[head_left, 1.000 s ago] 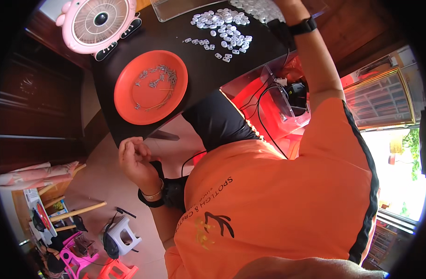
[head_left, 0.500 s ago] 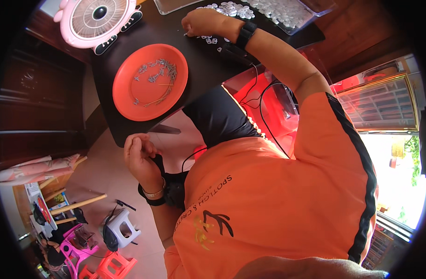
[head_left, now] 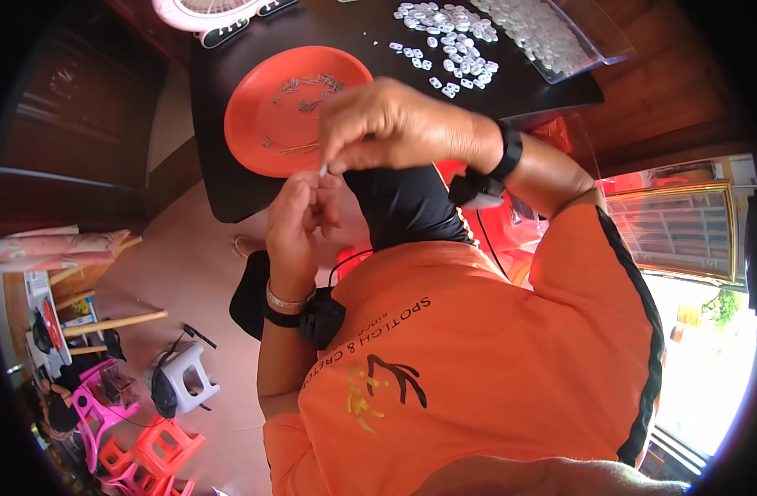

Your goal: The recorder is picking up and assembling small white plastic components at a table.

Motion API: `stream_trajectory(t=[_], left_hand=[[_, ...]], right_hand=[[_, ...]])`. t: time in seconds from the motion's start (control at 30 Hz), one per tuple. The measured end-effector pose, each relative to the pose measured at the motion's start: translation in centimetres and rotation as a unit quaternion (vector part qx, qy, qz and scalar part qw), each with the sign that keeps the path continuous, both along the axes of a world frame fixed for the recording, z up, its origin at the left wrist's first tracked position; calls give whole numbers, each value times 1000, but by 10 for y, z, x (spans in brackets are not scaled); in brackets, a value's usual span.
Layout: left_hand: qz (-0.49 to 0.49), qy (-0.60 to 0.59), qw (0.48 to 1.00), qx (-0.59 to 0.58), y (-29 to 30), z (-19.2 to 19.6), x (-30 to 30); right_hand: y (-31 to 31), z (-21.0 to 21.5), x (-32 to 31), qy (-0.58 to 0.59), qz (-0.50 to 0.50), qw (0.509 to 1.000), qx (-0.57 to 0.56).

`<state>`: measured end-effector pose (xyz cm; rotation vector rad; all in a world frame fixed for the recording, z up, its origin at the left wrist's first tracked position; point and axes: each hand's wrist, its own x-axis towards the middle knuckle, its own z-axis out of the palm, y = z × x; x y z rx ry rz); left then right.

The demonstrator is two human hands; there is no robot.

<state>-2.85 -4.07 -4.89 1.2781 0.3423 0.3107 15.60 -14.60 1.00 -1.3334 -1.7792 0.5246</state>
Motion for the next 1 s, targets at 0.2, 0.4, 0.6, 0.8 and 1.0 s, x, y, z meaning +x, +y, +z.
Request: stream_trajectory(t=[0.2,0.4,0.6,0.8,1.0], left_hand=[[-37,-28,985,-168,-9,-7,-1],[-9,-68,974,-214,-11,-7,-3],[2,-90,966,-243,-4,-17,-8],[-20,-104,966,-236,2,-18,-15],[54,-118,971,-203,0,-16,-21]], right_hand=[[-6,-24,-21,20,-35,999,-24],[-6,-22,-38,15,-71,997,-4],[2,-23,-46,-93,-76,991,56],[10,-18,-45,-122,-24,990,62],[15,-19,-61,-188,-52,977,91]])
